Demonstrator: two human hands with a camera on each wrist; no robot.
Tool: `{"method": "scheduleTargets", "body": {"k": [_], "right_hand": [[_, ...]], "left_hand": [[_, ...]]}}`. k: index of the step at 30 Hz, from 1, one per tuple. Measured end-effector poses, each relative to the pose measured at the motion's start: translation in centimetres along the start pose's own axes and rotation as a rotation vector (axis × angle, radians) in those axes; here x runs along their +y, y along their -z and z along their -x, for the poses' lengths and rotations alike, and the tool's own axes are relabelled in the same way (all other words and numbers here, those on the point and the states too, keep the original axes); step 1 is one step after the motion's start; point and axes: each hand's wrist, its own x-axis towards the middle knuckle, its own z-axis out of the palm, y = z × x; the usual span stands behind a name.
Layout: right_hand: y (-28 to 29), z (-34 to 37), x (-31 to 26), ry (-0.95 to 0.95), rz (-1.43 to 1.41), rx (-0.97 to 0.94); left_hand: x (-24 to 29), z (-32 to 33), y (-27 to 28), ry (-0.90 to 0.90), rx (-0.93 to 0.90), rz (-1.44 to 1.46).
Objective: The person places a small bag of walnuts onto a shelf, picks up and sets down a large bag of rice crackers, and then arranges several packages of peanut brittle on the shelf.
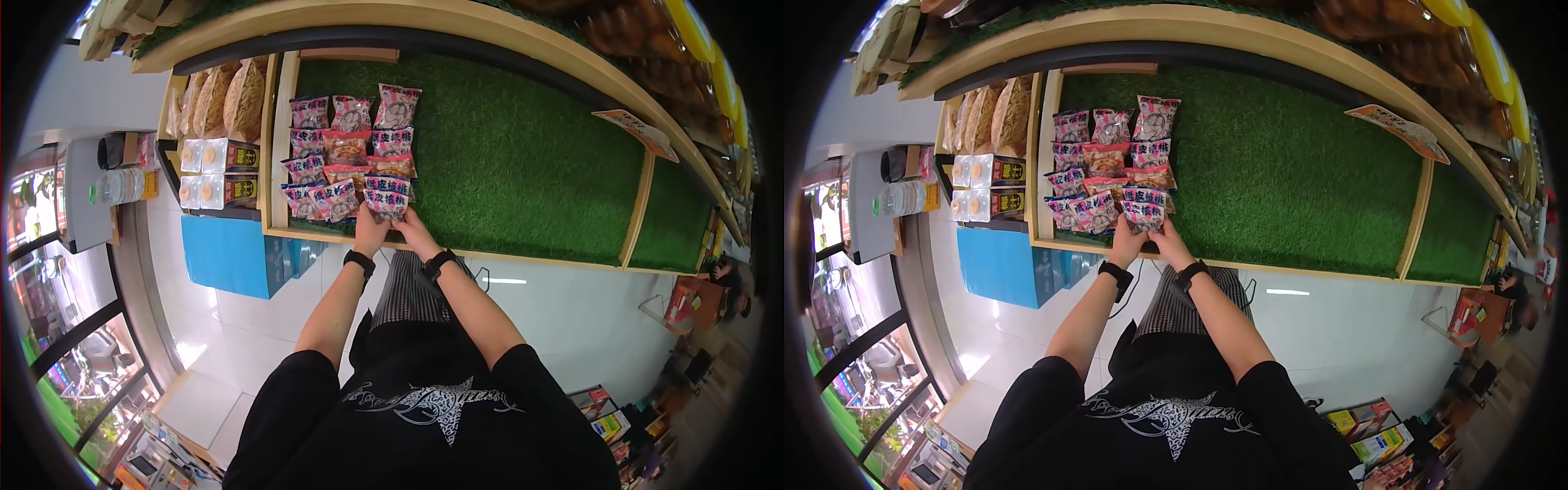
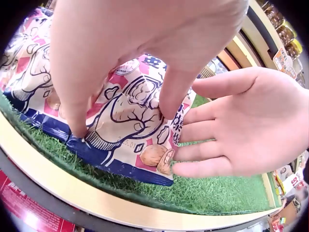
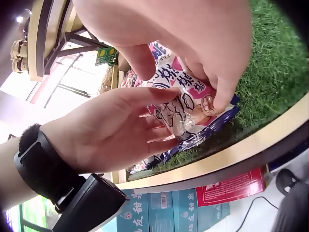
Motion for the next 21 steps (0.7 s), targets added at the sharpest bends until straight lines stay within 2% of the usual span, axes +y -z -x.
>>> {"method": "scheduleTargets", "body": {"k": [2, 4, 6, 7, 11, 15, 16, 18, 21], "right_hand": [[-0.1, -0.1, 0.6, 0.002, 0.076, -0.004], [-0.2, 0.7, 0.2, 0.005, 0.152, -0.005], [0.2, 2.2, -1.0, -0.134, 0.527, -0.078], [0.4, 2.9, -1.4, -0.169, 0.551, -0.049], [3.3, 5.6, -0.4, -0.172, 0.427, 0.080], [7.4, 11.4, -4.2, -0.049, 0.320, 0.143], [8.3, 13.2, -5.6, -0.020, 0.321, 0.180], [10.8, 16.2, -6.7, 0.033, 0.352, 0.257], [12.7, 21.4, -9.5, 0.130, 0.370, 0.418]], "left_hand": [[-1.9, 0.0, -0.4, -0.049, 0.042, -0.062], [-1.5, 0.8, 0.1, -0.101, 0.082, -0.123], [-0.4, 1.6, 0.7, 0.037, 0.073, -0.287], [0.3, 2.1, 0.8, 0.077, 0.085, -0.325], [0.3, 3.7, 1.3, 0.075, 0.123, -0.344], [2.2, 5.8, 2.2, 0.056, 0.083, -0.366], [-1.1, 5.8, 2.0, -0.028, 0.040, -0.180], [2.2, 7.6, 1.8, 0.009, -0.004, -0.172], [6.0, 9.0, 0.2, 0.019, -0.216, -0.026]]}}
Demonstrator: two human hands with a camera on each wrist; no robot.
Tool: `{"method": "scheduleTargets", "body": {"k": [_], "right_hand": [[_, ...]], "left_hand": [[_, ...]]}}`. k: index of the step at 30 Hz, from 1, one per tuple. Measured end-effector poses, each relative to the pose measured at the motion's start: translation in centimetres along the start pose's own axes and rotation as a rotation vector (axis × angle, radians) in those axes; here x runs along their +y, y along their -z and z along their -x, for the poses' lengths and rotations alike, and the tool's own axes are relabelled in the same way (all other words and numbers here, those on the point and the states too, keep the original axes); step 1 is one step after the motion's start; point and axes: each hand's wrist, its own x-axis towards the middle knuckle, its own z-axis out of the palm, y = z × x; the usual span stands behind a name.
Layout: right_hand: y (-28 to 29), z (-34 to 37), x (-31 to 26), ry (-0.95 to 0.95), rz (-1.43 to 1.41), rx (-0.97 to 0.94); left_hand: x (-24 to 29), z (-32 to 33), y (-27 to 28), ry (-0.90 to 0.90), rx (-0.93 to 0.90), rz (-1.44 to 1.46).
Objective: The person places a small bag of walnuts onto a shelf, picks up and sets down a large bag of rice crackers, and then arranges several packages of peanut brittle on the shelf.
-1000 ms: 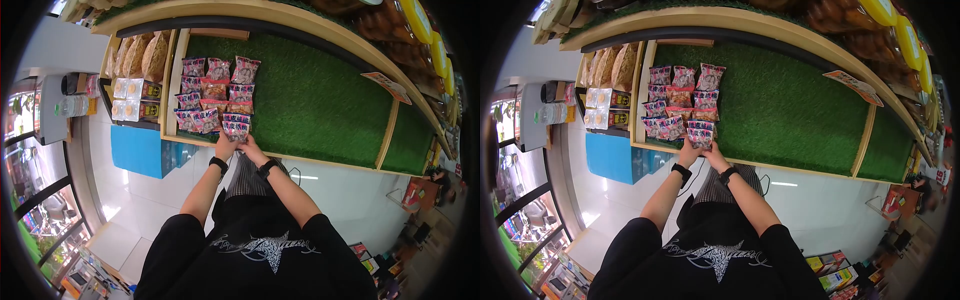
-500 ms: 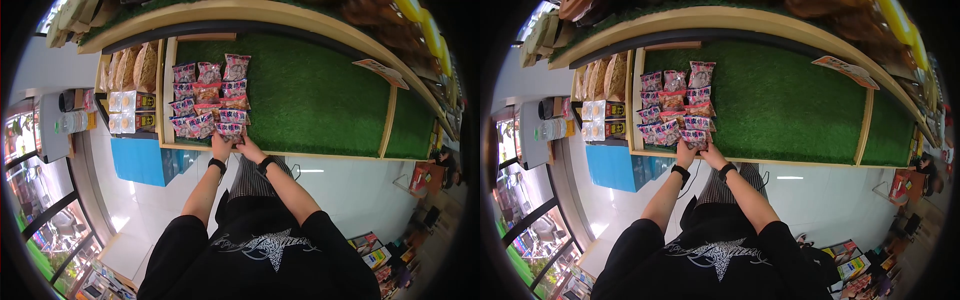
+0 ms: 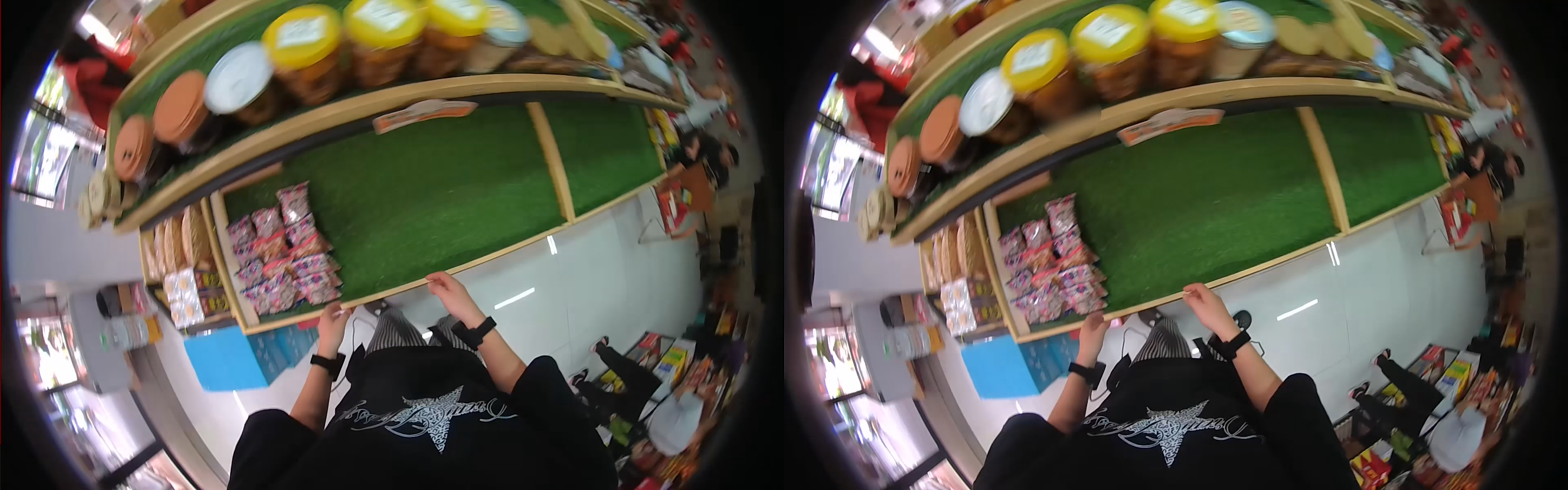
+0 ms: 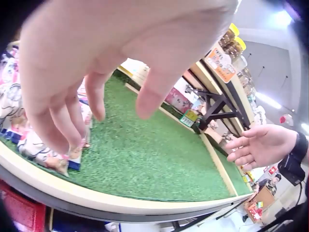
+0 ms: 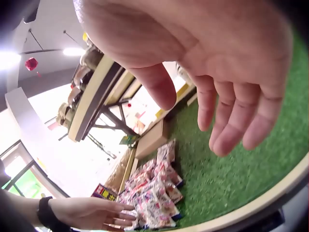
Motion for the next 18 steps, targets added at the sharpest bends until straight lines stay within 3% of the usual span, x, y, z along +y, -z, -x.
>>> {"method": "scheduleTargets", "body": {"k": [4, 11, 18], "right_hand": [[5.2, 4.3, -0.8, 0.121, -0.077, 0.252], [15.2, 11.6, -0.5, 0.236, -0.178, 0.526], [26.5, 21.0, 2.8, 0.246, -0.109, 0.876]], "left_hand": [[6.0, 0.0, -5.0, 0.087, -0.314, 0.094], [18.7, 3.1, -17.6, -0.173, -0.402, 0.062], [25.6, 9.2, -29.8, -0.303, -0.665, 0.051]]}}
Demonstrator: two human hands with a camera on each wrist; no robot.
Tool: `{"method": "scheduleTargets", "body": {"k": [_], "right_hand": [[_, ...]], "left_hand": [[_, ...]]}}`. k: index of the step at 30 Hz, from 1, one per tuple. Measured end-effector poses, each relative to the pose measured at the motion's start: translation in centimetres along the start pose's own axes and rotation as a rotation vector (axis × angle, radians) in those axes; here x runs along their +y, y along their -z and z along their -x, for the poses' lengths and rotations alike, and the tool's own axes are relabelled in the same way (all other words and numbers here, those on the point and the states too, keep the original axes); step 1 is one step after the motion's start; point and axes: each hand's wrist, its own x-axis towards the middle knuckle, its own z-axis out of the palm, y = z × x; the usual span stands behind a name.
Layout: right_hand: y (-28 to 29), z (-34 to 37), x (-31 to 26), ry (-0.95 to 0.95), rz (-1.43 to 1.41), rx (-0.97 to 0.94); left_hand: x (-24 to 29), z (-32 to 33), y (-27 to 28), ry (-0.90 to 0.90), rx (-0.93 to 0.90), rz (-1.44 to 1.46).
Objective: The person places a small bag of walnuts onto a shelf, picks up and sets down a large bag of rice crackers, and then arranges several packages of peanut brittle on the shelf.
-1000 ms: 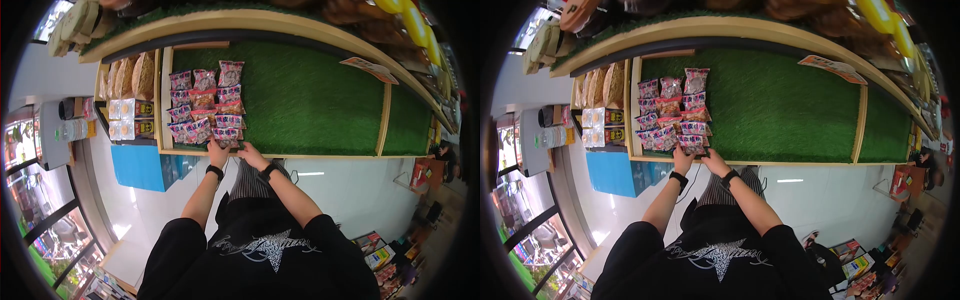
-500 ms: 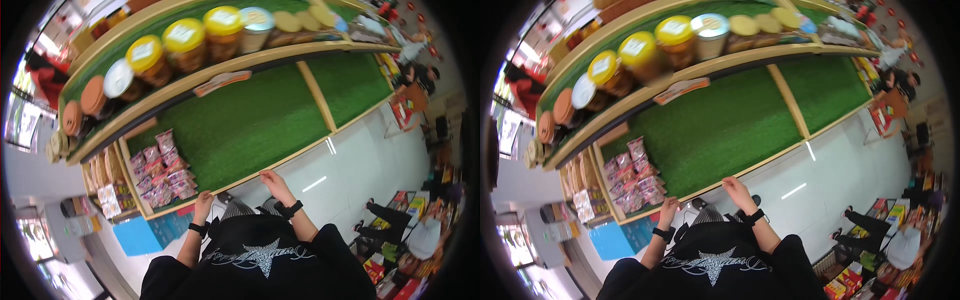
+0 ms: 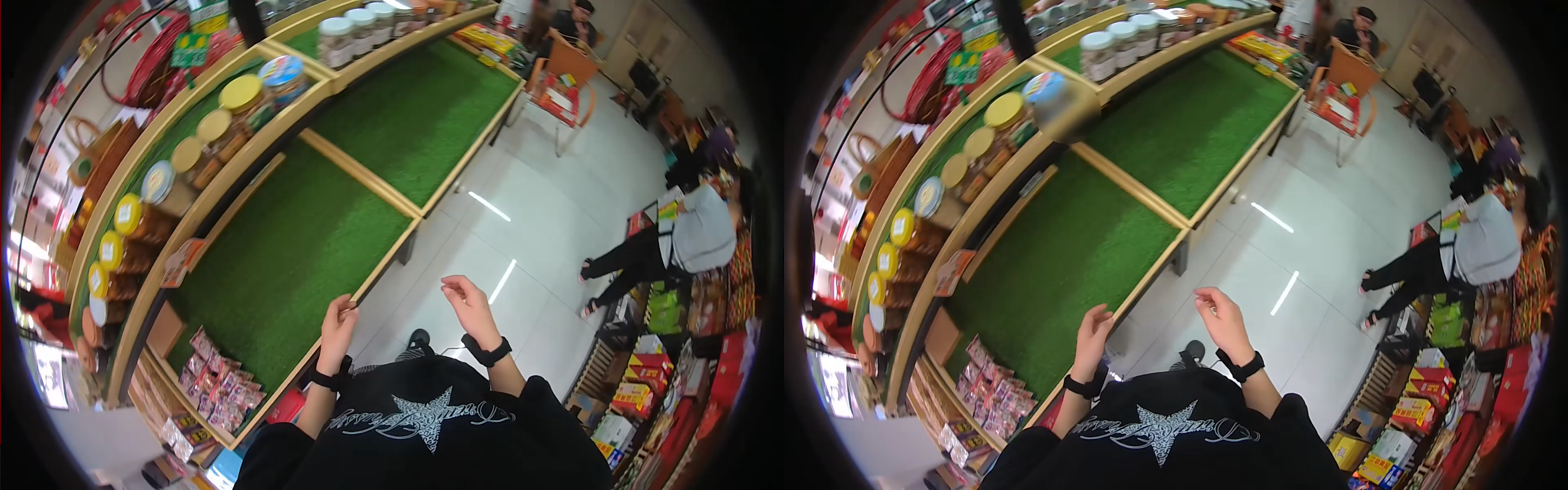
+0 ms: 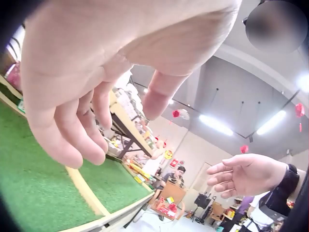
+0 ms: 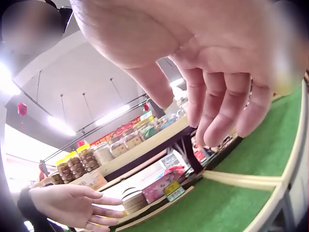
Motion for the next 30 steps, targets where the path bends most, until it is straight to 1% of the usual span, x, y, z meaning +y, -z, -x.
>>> {"method": "scheduleTargets", "body": {"k": [1, 3, 5, 7, 8, 9, 10, 11, 13, 14, 16, 17, 19, 20, 22, 24, 25, 26, 27, 29, 30], "right_hand": [[1.7, 0.2, -0.5, -0.002, 0.002, 0.028], [4.9, 0.8, -1.6, 0.018, 0.180, 0.123], [7.1, 1.1, -2.2, 0.026, 0.194, 0.172], [8.5, 1.8, -2.7, 0.163, 0.305, 0.238], [9.0, 2.1, -2.9, 0.139, 0.302, 0.261], [9.5, 2.4, -3.2, 0.187, 0.364, 0.281], [10.1, 2.5, -3.6, 0.235, 0.431, 0.298], [10.6, 2.6, -4.3, 0.210, 0.432, 0.321], [11.7, 2.6, -5.9, 0.291, 0.448, 0.333], [12.5, 2.5, -6.8, 0.267, 0.444, 0.347], [14.3, 1.9, -8.5, 0.414, 0.493, 0.319], [14.9, 1.5, -9.5, 0.392, 0.486, 0.327], [16.1, 0.4, -11.6, 0.517, 0.518, 0.369], [16.6, -0.1, -12.6, 0.500, 0.513, 0.377], [17.3, -1.1, -14.6, 0.587, 0.615, 0.265], [17.3, -1.9, -17.5, 0.714, 0.630, 0.232], [17.6, -2.6, -18.3, 0.806, 0.657, 0.239], [18.1, -3.4, -19.2, 0.909, 0.691, 0.246], [18.3, -2.1, -21.5, 0.679, 0.724, 0.159], [17.5, -7.0, -21.1, 1.120, 0.598, 0.481], [17.8, -8.2, -21.3, 1.117, 0.603, 0.497]], "left_hand": [[0.5, -0.5, -1.6, -0.026, -0.058, -0.020], [1.3, -1.4, -4.6, -0.053, -0.129, -0.038], [1.8, -2.0, -7.1, -0.090, -0.203, -0.063], [2.1, -2.6, -9.1, -0.100, -0.247, -0.125], [2.4, -2.9, -10.0, -0.129, -0.285, -0.139], [2.6, -3.2, -10.8, -0.158, -0.325, -0.152], [2.9, -3.5, -11.5, -0.159, -0.364, -0.173], [3.1, -4.0, -12.2, -0.151, -0.395, -0.183], [3.4, -5.2, -13.5, -0.124, -0.453, -0.202], [3.5, -5.8, -14.2, -0.116, -0.477, -0.213], [3.7, -7.3, -15.7, -0.112, -0.516, -0.227], [3.7, -8.1, -16.4, -0.118, -0.537, -0.226], [4.3, -9.9, -18.1, -0.107, -0.567, -0.239], [4.8, -10.7, -18.9, -0.124, -0.582, -0.211], [5.3, -13.1, -20.3, -0.154, -0.606, -0.177], [6.8, -15.5, -21.2, -0.155, -0.618, -0.200], [7.7, -16.5, -21.8, -0.185, -0.615, -0.198], [8.4, -17.4, -22.3, -0.163, -0.593, -0.167], [9.0, -18.6, -22.8, -0.175, -0.600, -0.163], [10.0, -20.9, -23.4, -0.137, -0.597, -0.194], [10.5, -22.0, -23.7, -0.153, -0.605, -0.204]]}}
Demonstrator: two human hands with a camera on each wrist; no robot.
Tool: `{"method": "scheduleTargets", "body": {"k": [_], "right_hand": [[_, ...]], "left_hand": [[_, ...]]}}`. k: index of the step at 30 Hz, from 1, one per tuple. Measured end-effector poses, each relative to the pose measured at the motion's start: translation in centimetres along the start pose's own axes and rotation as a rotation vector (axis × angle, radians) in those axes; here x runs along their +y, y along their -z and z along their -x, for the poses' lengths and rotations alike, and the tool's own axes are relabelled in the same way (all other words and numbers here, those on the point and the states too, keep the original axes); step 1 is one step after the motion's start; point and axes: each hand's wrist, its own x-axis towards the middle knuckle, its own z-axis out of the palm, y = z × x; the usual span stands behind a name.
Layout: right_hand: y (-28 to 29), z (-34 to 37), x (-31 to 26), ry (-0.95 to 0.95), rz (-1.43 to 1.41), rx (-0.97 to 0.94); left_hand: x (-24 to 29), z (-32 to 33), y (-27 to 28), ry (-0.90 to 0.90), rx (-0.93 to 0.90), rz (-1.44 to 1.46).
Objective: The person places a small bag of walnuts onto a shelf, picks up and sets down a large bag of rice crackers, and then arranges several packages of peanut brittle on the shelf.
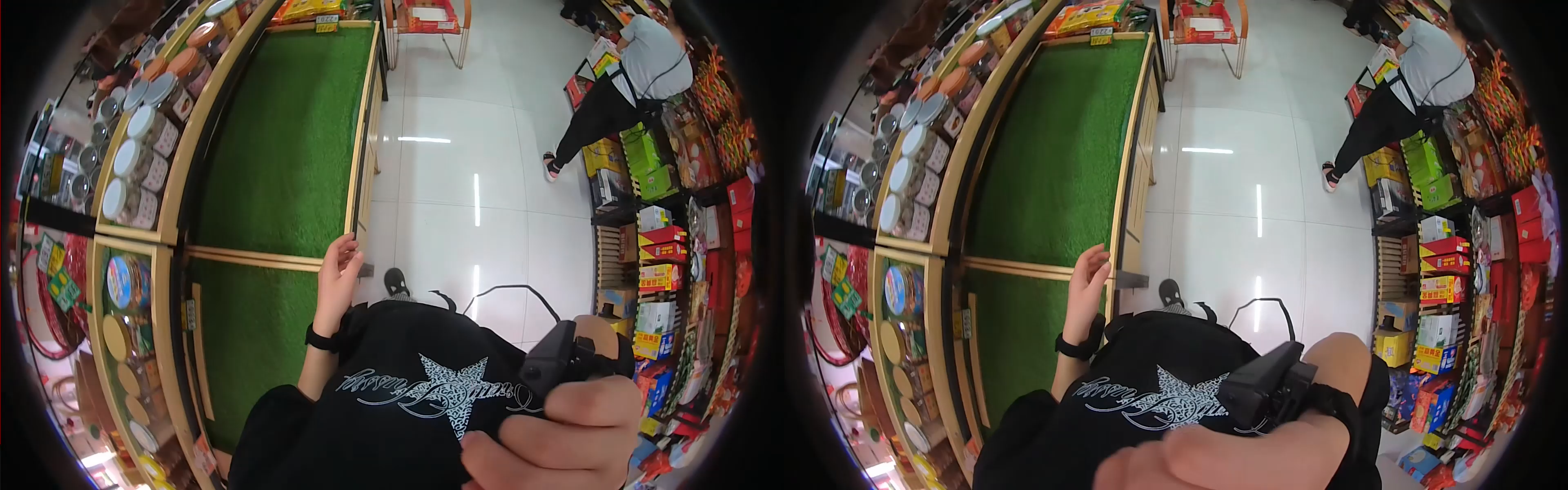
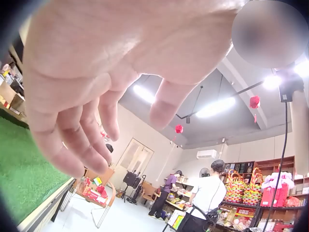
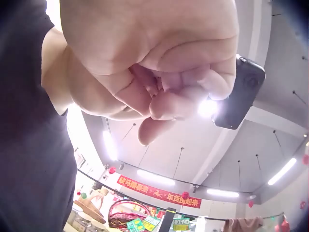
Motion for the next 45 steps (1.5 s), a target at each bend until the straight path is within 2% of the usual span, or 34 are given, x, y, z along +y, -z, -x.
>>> {"method": "scheduleTargets", "body": {"k": [2, 5, 11, 12, 13, 15, 16, 17, 19, 21, 23, 25, 31, 34, 36, 41, 45], "right_hand": [[-0.9, -1.0, 1.6, -0.084, -0.021, -0.077], [-2.7, -1.4, 3.5, -0.131, -0.039, -0.057], [-6.2, -2.9, 9.5, -0.018, -0.226, 0.009], [-6.3, -2.5, 10.7, 0.090, -0.252, -0.080], [-6.5, -2.1, 11.1, 0.090, -0.260, -0.082], [-7.2, -2.0, 11.9, -0.141, -0.076, 0.251], [-4.4, -1.6, 14.2, -0.038, -0.100, 0.000], [-0.4, -1.5, 16.6, 0.070, -0.224, -0.434], [1.8, 0.3, 17.6, -0.264, -0.145, -0.286], [5.6, -0.1, 20.9, -0.544, -0.148, -0.492], [6.3, 2.8, 25.4, -0.494, -0.072, -0.249], [5.9, 6.8, 28.1, -0.686, -0.084, 0.038], [7.2, 14.5, 34.9, -1.180, -0.115, -0.033], [7.5, 17.3, 37.6, -1.282, -0.153, 0.006], [7.7, 18.3, 39.0, -1.372, -0.123, 0.011], [7.8, 18.8, 43.0, -1.371, -0.084, -0.062], [6.6, 18.8, 46.4, -1.365, -0.079, -0.086]], "left_hand": [[0.3, -2.4, 0.8, -0.016, -0.030, -0.035], [0.1, -5.2, 1.2, 0.018, -0.089, -0.069], [0.5, -8.4, 0.3, 0.089, -0.126, -0.070], [0.2, -9.1, 0.1, 0.093, -0.136, -0.085], [0.1, -9.7, -0.2, 0.098, -0.134, -0.076], [0.3, -11.0, -1.0, 0.096, -0.100, -0.090], [0.0, -11.8, -1.3, 0.098, -0.082, -0.083], [0.0, -12.7, -1.8, 0.092, -0.075, -0.075], [-0.3, -14.8, -3.1, 0.075, -0.051, -0.045], [1.2, -16.6, -4.6, 0.065, -0.013, -0.063], [2.7, -18.8, -6.6, 0.035, 0.016, -0.089], [3.6, -20.5, -8.7, -0.011, 0.025, -0.076], [4.5, -25.4, -15.3, -0.059, 0.052, -0.111], [6.5, -26.5, -17.8, -0.136, 0.028, -0.199], [7.5, -27.1, -18.9, -0.115, 0.022, -0.224], [9.3, -29.8, -20.1, -0.127, 0.017, -0.308], [11.8, -33.1, -20.4, -0.231, 0.017, -0.332]]}}
